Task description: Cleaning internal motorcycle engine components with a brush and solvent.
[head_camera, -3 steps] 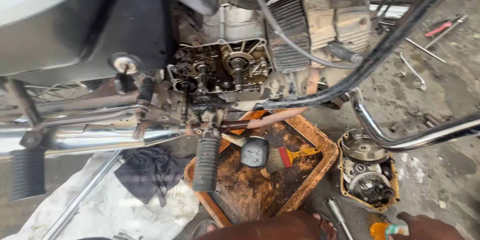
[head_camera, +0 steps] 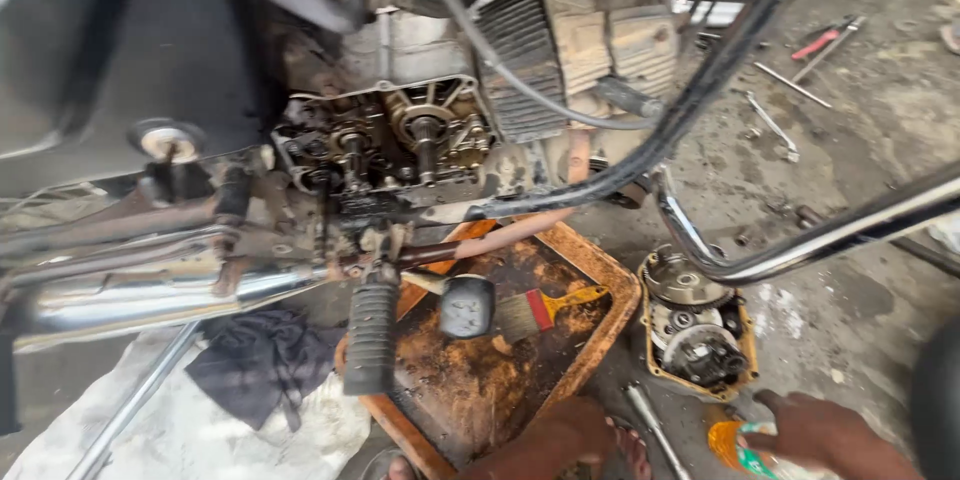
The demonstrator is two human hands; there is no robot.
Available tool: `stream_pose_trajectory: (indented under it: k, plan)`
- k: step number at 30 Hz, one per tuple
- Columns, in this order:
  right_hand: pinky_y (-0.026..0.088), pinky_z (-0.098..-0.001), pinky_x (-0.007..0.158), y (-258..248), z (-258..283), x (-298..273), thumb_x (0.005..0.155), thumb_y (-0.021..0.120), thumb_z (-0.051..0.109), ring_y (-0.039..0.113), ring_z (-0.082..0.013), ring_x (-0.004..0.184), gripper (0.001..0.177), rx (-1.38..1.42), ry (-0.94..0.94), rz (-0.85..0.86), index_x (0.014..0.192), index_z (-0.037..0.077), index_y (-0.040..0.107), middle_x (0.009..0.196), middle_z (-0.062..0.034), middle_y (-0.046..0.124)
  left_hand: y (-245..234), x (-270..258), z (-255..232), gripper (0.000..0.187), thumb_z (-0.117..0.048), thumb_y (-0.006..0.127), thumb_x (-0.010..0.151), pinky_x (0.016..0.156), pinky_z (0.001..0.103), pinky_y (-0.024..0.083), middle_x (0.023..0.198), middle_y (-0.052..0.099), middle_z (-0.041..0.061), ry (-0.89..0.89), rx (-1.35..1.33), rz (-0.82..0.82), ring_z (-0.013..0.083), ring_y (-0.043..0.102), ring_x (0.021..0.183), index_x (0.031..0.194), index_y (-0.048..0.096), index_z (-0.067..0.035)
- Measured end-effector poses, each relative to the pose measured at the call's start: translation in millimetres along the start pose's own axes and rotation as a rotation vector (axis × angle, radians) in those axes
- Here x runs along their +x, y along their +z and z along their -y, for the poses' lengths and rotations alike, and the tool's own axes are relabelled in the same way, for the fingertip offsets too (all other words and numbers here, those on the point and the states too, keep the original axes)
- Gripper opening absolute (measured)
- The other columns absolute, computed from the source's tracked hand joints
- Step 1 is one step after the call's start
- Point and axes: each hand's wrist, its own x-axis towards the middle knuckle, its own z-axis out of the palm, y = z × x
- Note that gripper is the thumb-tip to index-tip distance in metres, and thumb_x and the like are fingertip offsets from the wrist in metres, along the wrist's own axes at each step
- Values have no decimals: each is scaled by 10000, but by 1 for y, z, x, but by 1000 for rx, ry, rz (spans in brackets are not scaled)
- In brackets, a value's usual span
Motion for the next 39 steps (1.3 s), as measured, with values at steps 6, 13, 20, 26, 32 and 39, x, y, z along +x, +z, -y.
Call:
stream_pose_trajectory:
  k: [6,13,20,26,32,39]
  plan:
    - [559,-424,1037,-67,-11,-48,874,568,708,680,-259,1203,751,325,-29,-369,1468,253,499,1257,-51,713,-43,16,14,449,-466,651,926,962,432,543,1094,745,160,-599,-738,-634,340,703,1072,1154,728,-88]
    - [569,-447,873,-70,-56,130,834,689,403,705,-300,995,342,132,-166,-851,1004,108,723,954,-86,780,-51,-7,67,466,-457,630,977,874,432,501,1068,732,136,-745,-883,-1117,286,686,972,1182,691,-43]
    - [479,-320,536,-112,0,92,995,588,482,623,-162,603,413,1280,-119,-273,988,104,753,782,-67,728,-24,-32,152,462,-395,632,978,942,500,482,1206,698,224,-840,-785,-1307,389,640,1083,1251,677,-25]
    - [560,-318,524,-86,-27,172,994,637,306,692,-200,614,322,1346,-156,-275,1003,7,755,785,-140,753,-39,-50,141,477,-363,678,903,938,497,494,1201,693,214,-948,-879,-1321,382,645,1095,1266,651,-54]
    - [622,-357,614,-86,-27,117,1040,573,232,751,-271,696,342,1428,-274,-331,1034,-57,755,840,-211,772,-42,-52,78,405,-347,565,979,925,409,571,1150,802,164,-887,-1139,-1325,283,752,1034,1227,714,-64]
    - [661,-387,661,-97,60,-15,1000,596,179,773,-282,712,401,1398,-375,-362,1368,43,519,847,-237,785,-68,-10,-6,714,-611,494,974,870,357,534,1160,719,166,-401,-1876,-1090,223,684,965,1355,616,-19]
